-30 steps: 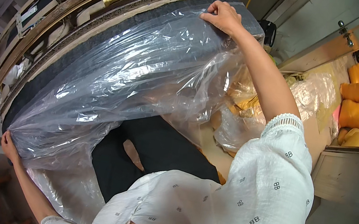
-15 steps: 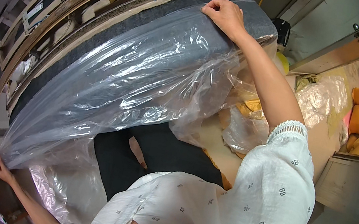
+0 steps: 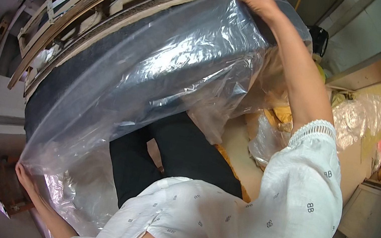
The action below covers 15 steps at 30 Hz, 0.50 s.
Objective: The person wraps a large cushion with clear plastic sheeting by hand, repeatedly pulling, stretching, and fitting the plastic around the edges and corners.
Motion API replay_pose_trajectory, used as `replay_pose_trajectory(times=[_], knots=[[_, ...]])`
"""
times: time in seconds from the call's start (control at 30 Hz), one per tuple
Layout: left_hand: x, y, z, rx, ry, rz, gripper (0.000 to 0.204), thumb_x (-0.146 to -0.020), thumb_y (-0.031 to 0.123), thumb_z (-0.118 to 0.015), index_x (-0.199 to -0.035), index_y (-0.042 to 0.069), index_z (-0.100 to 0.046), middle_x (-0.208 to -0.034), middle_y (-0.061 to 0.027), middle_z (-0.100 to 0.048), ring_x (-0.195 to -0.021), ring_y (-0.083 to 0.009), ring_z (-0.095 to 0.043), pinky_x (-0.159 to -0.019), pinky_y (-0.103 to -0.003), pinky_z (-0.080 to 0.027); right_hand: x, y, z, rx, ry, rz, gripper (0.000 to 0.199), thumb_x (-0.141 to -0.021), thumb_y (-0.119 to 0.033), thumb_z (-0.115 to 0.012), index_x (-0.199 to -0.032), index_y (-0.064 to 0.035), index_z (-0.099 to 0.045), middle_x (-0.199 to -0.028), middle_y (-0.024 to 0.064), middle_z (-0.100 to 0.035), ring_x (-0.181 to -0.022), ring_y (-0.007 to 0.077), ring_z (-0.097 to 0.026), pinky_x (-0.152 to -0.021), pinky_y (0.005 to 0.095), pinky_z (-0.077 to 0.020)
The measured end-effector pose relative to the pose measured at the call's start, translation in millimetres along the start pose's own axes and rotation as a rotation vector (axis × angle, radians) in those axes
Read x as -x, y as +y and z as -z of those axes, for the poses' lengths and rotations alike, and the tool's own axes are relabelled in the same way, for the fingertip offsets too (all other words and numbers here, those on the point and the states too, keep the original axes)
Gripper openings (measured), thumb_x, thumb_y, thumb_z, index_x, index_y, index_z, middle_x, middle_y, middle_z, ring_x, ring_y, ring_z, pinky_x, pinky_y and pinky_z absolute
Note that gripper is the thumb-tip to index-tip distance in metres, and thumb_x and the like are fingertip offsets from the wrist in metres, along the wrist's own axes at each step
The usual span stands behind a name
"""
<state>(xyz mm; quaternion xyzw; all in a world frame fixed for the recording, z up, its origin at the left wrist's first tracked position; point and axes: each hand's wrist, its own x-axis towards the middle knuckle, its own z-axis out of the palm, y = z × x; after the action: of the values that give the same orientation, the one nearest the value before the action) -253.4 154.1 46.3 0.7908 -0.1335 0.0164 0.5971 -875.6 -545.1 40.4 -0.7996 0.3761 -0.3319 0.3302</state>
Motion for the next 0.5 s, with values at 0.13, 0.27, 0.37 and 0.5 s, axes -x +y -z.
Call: replay_pose_trajectory(times=[0.13,0.27,0.37,0.5], knots=[[-57,36,-57,0.313,0.073,-0.199,0.032,-0.09,0.021,-0.051,-0.115,0.002,-0.049,-0.115,-0.0123,-0.052,-0.104,-0.0234,-0.051,-0.087,-0.038,-0.046,-21,-42,28,-0.531,0.283,-0.059,0.021,-0.087,-0.018,-0.053,-0.104,-0.0069,-0.053,-0.096,0.0048,-0.054,-0.08,0.0118,-0.053,-0.07,0.0248,-0.0428],[-152,1,-140,-0.058,0.041,-0.347,0.023,-0.087,0.019,-0.057,-0.101,0.001,-0.06,-0.099,-0.0059,-0.061,-0.089,-0.0159,-0.057,-0.08,-0.028,-0.046,-34,31,4,-0.139,0.493,-0.031,0.014,-0.085,-0.018,-0.057,-0.087,-0.0047,-0.06,-0.079,-0.0025,-0.057,-0.074,0.006,-0.051,-0.07,0.0202,-0.0407],[-192,-53,-150,-0.18,0.069,-0.395,0.025,-0.087,0.023,-0.058,-0.099,0.002,-0.063,-0.097,-0.0048,-0.062,-0.088,-0.0139,-0.056,-0.081,-0.026,-0.043,-38,56,-38,-0.327,0.53,0.021,0.015,-0.081,-0.017,-0.061,-0.084,-0.0022,-0.06,-0.077,0.0004,-0.061,-0.07,0.0079,-0.053,-0.066,0.0225,-0.0425],[-182,-41,-251,-0.22,-0.025,-0.277,0.034,-0.086,0.032,-0.059,-0.101,0.002,-0.064,-0.097,-0.0056,-0.063,-0.09,-0.0127,-0.055,-0.083,-0.025,-0.041,-34,67,-14,-0.087,0.567,-0.059,0.02,-0.079,-0.02,-0.065,-0.086,-0.0019,-0.062,-0.08,0.0016,-0.063,-0.073,0.0082,-0.055,-0.068,0.0223,-0.0429]])
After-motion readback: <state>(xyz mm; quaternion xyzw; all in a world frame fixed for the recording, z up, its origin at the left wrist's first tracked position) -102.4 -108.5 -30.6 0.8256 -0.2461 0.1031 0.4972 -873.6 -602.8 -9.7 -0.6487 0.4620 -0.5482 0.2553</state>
